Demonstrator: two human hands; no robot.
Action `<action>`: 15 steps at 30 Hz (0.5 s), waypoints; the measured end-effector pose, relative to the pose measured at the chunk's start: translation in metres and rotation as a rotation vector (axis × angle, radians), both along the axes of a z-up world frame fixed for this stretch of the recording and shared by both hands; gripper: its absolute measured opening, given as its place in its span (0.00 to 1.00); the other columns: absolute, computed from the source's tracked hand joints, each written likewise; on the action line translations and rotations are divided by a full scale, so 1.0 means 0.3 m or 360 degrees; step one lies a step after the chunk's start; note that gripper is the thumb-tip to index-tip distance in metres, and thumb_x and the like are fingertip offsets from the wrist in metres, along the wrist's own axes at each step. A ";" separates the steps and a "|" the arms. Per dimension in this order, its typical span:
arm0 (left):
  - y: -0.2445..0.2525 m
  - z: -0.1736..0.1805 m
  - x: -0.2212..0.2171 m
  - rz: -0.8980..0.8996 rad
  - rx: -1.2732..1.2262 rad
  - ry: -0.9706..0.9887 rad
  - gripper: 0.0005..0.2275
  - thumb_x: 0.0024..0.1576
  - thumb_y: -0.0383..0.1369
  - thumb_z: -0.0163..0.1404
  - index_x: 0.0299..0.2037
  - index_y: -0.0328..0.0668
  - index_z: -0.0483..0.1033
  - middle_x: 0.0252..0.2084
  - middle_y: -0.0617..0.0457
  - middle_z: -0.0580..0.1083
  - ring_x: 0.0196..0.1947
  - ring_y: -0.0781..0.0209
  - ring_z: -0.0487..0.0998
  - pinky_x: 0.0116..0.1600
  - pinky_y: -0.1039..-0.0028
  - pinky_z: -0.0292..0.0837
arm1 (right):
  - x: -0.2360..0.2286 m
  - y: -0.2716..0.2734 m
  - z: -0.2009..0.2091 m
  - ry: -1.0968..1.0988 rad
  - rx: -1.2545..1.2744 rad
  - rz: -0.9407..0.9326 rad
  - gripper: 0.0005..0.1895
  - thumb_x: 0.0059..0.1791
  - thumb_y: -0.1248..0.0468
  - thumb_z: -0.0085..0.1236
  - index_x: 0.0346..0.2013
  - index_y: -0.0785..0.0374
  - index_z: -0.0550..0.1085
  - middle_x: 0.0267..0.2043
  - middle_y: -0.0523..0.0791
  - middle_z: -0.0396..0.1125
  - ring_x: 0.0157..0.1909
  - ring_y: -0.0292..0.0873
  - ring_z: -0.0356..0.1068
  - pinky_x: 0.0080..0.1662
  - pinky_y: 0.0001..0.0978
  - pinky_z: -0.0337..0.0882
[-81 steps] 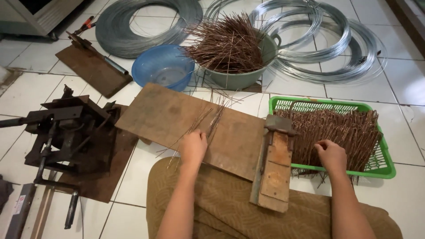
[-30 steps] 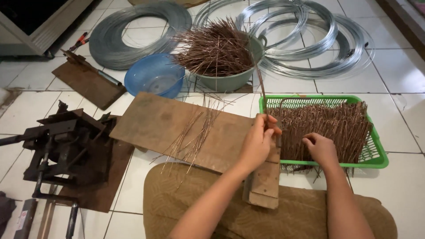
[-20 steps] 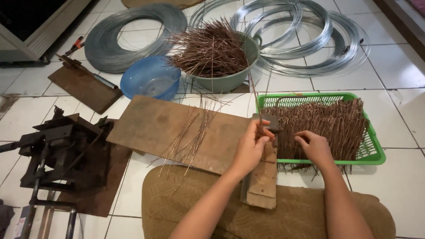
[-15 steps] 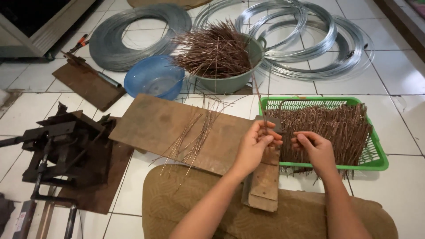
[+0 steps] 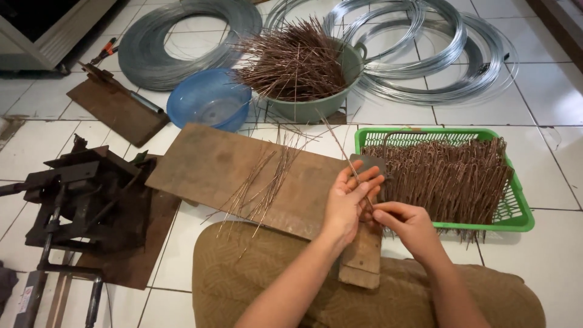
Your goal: A person is manually aligning and trimming thin wooden sticks or dried plant stems using a lever-operated cutting tool while seated at a floor-level workstation.
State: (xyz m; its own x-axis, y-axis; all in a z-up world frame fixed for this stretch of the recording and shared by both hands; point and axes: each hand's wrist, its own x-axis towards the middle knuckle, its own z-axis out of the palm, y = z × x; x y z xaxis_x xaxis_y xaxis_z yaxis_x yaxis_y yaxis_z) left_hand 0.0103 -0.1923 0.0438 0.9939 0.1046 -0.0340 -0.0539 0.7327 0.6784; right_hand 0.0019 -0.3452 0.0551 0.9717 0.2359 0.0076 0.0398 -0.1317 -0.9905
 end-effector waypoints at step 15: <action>0.070 0.054 0.022 -0.0116 0.0220 0.0044 0.12 0.64 0.26 0.49 0.58 0.35 0.75 0.48 0.40 0.80 0.44 0.53 0.84 0.48 0.70 0.83 | 0.014 -0.014 -0.054 0.0073 0.0093 0.0240 0.08 0.47 0.72 0.64 0.37 0.75 0.83 0.29 0.57 0.80 0.31 0.46 0.78 0.38 0.40 0.78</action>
